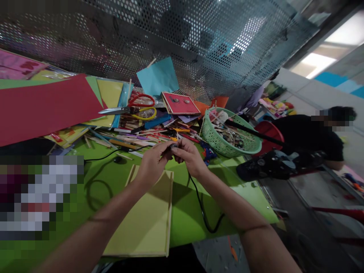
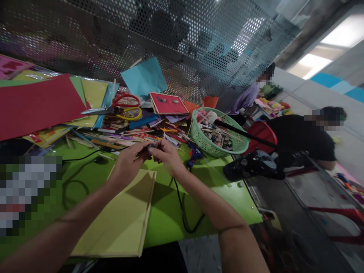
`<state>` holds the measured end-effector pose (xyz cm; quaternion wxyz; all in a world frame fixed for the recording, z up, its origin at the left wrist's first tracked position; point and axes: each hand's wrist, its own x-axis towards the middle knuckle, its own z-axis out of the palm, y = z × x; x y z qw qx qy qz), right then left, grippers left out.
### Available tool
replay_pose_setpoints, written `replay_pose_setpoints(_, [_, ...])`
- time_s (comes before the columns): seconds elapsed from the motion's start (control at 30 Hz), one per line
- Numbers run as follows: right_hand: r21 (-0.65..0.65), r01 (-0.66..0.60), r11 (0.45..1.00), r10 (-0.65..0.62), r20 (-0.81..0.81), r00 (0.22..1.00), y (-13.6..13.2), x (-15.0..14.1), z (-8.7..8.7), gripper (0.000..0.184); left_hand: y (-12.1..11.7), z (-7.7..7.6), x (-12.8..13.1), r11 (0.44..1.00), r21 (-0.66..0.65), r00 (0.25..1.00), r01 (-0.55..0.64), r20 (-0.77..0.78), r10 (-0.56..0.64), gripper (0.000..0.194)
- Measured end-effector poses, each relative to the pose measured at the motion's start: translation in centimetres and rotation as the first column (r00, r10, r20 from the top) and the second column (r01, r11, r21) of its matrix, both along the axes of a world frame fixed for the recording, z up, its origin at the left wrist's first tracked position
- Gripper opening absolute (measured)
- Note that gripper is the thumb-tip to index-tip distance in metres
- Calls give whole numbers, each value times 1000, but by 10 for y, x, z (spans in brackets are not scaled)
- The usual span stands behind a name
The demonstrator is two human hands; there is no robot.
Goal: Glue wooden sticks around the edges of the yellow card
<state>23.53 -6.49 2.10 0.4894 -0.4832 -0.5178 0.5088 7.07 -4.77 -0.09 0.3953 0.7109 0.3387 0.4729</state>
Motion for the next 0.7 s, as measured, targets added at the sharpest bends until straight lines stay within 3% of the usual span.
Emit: replay_pose_setpoints(0.7, [4, 12, 1000, -12, 72, 997, -2, 1, -2, 39, 3, -8, -1, 988, 154, 996, -19, -84, 32, 36])
